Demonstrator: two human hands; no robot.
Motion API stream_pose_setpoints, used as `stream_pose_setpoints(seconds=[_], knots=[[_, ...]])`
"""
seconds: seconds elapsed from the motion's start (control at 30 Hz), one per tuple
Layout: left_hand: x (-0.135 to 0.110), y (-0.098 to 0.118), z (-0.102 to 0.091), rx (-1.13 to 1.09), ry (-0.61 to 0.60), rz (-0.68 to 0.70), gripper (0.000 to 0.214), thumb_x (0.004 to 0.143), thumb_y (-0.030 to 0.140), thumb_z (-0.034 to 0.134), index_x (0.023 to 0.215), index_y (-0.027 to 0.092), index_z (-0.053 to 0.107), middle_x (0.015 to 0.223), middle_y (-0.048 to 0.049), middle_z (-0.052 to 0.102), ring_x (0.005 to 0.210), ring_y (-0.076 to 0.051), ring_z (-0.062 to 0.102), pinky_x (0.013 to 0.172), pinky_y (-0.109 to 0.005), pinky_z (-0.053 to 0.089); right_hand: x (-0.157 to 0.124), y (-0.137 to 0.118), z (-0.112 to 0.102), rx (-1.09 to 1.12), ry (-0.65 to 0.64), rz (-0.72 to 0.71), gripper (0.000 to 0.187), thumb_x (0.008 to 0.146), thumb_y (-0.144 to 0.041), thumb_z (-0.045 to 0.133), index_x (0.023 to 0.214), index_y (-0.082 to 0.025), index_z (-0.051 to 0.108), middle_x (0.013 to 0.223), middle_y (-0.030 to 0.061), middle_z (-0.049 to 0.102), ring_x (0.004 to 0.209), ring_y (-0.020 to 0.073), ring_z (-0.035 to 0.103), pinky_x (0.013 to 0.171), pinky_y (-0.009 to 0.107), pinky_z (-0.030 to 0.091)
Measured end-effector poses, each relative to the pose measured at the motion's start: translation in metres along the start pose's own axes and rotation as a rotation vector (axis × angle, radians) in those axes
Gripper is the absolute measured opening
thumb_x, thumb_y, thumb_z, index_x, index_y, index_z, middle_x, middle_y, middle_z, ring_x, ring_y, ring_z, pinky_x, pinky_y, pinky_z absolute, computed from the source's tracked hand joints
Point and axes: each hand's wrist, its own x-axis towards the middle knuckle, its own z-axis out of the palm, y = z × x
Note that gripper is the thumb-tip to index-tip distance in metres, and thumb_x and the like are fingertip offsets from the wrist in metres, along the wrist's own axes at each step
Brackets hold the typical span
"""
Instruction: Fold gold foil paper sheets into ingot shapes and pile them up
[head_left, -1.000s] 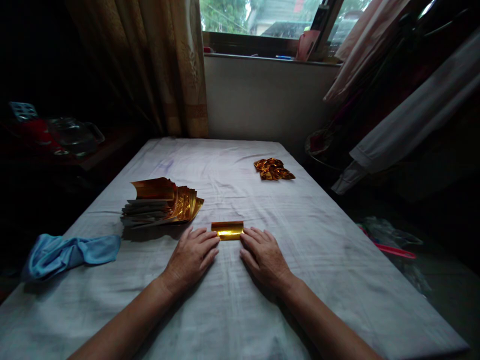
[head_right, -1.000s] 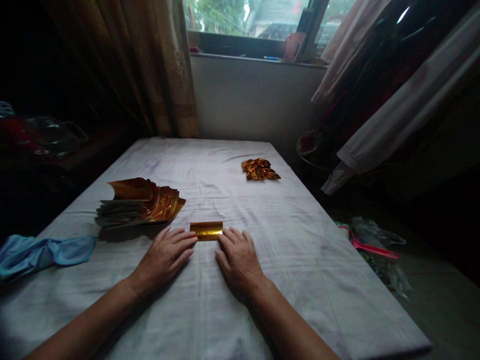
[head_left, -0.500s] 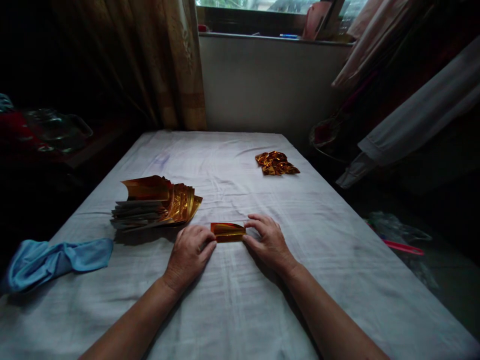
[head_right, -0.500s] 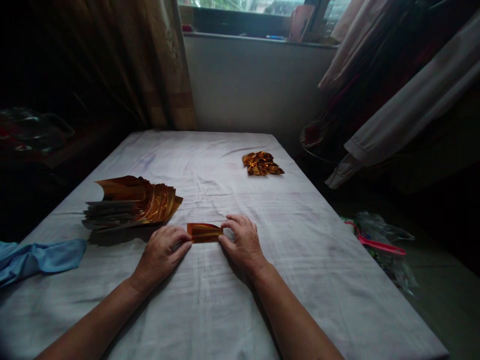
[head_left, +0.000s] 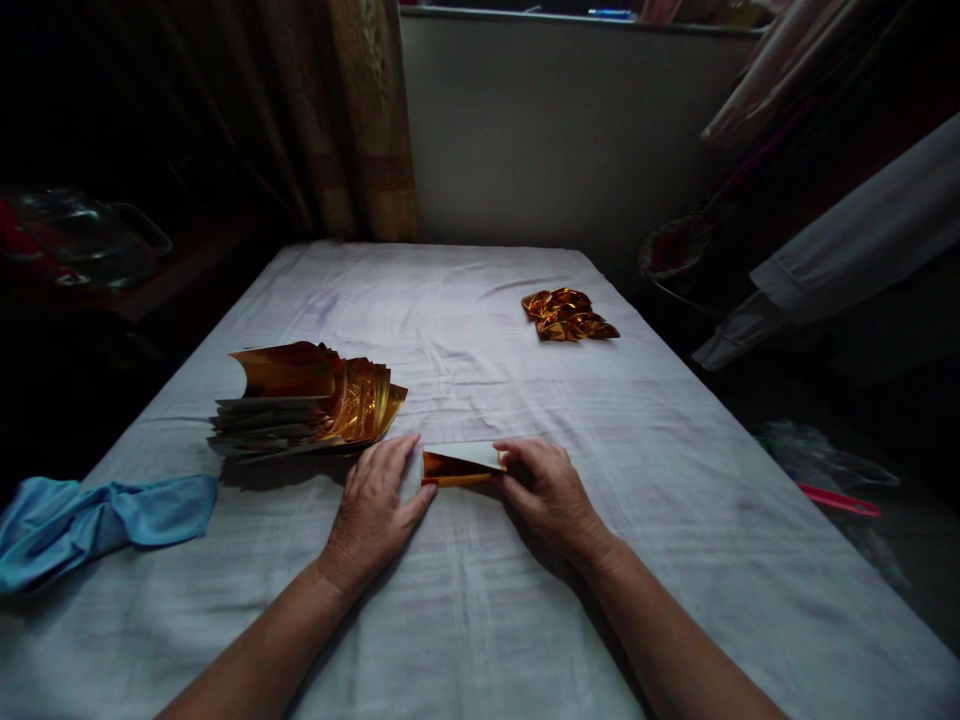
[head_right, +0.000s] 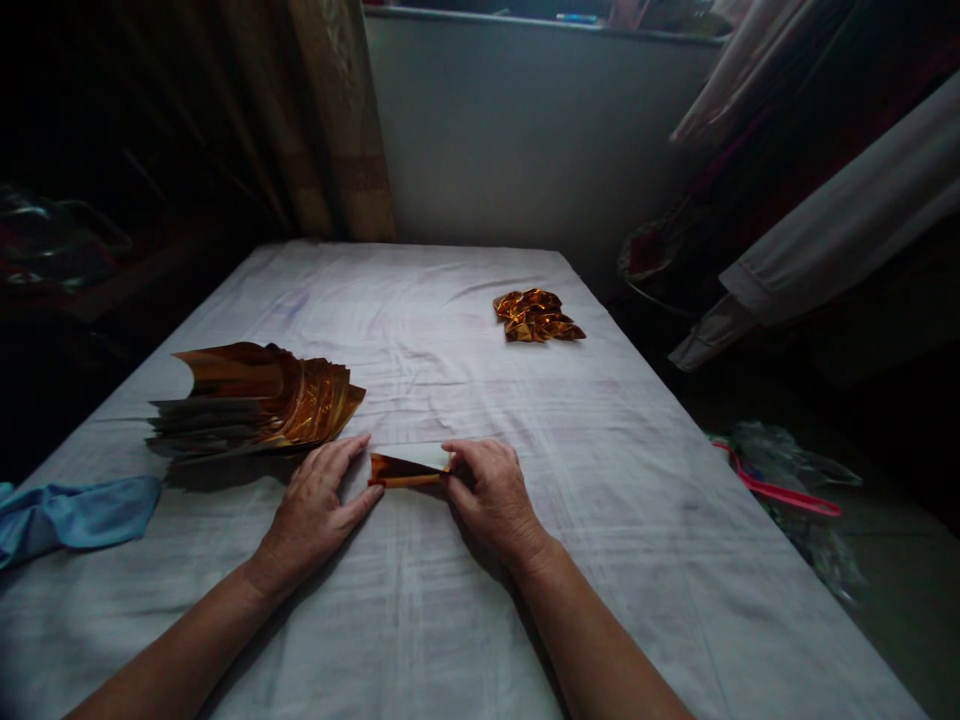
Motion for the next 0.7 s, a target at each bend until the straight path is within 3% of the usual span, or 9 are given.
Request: stream_pose_setpoints(seconds=[0.2, 0.3, 0.4, 0.5, 0.57, 0.7], knots=[[0.005, 0.0, -0.005, -0.166, 0.022, 0.078, 0.019, 0.095, 0.036, 0.057, 0.106, 0.025, 0.067, 0.129, -0.0072, 0.064, 0.122, -0.025, 0.057, 0.104, -0.045, 0.046, 0.001, 0.001, 0.0, 0.338, 0.005, 0.146, 0.031, 0.081, -0.031, 0.058, 0.11, -0.021, 0.065, 0.086, 0.0032, 0.069, 0.078, 0.0187, 0.066, 0.076, 0.033, 0.052], [0.008, 0.001, -0.009, -0.35, 0.085, 0.087, 0.019, 0.095, 0.036, 0.057, 0.095, 0.024, 0.071, 0.121, -0.0073, 0.069, 0.118, -0.024, 0.061, 0.105, -0.044, 0.046, 0.002, -0.002, 0.0, 0.522, -0.003, 0.191, 0.033, 0.081, -0.036, 0.063, 0.11, -0.02, 0.064, 0.084, 0.0022, 0.067, 0.077, 0.0174, 0.066, 0.072, 0.03, 0.052], [0.008, 0.008, -0.014, -0.563, 0.096, -0.014, 0.019, 0.089, 0.038, 0.063, 0.09, 0.021, 0.073, 0.104, -0.0073, 0.076, 0.106, -0.025, 0.068, 0.1, -0.041, 0.05, 0.003, -0.007, -0.001, 0.673, 0.031, 0.226, 0.033, 0.076, -0.036, 0.072, 0.105, -0.021, 0.065, 0.082, 0.0009, 0.066, 0.079, 0.0168, 0.066, 0.072, 0.028, 0.052], [0.005, 0.021, -0.02, -0.812, -0.048, -0.223, 0.024, 0.086, 0.04, 0.065, 0.091, 0.018, 0.073, 0.087, -0.0062, 0.077, 0.082, -0.022, 0.072, 0.079, -0.032, 0.057, 0.002, -0.013, -0.003, 0.804, 0.043, 0.281, 0.033, 0.073, -0.036, 0.075, 0.101, -0.022, 0.065, 0.078, -0.0011, 0.063, 0.069, 0.0132, 0.062, 0.062, 0.024, 0.049], [0.005, 0.029, -0.024, -0.951, -0.131, -0.338, 0.028, 0.085, 0.043, 0.065, 0.089, 0.016, 0.072, 0.084, -0.0068, 0.076, 0.078, -0.021, 0.072, 0.072, -0.029, 0.057, 0.002, -0.017, -0.003, 0.833, 0.03, 0.325, 0.034, 0.072, -0.036, 0.075, 0.101, -0.023, 0.065, 0.078, -0.0023, 0.062, 0.06, 0.0101, 0.057, 0.054, 0.021, 0.045], [0.005, 0.03, -0.026, -0.844, -0.15, -0.401, 0.031, 0.081, 0.046, 0.064, 0.085, 0.016, 0.068, 0.07, -0.0023, 0.07, 0.065, -0.017, 0.067, 0.06, -0.024, 0.052, -0.001, -0.016, 0.0, 0.731, 0.049, 0.379, 0.036, 0.071, -0.036, 0.069, 0.104, -0.022, 0.063, 0.077, -0.0026, 0.062, 0.053, 0.0095, 0.054, 0.05, 0.022, 0.042]])
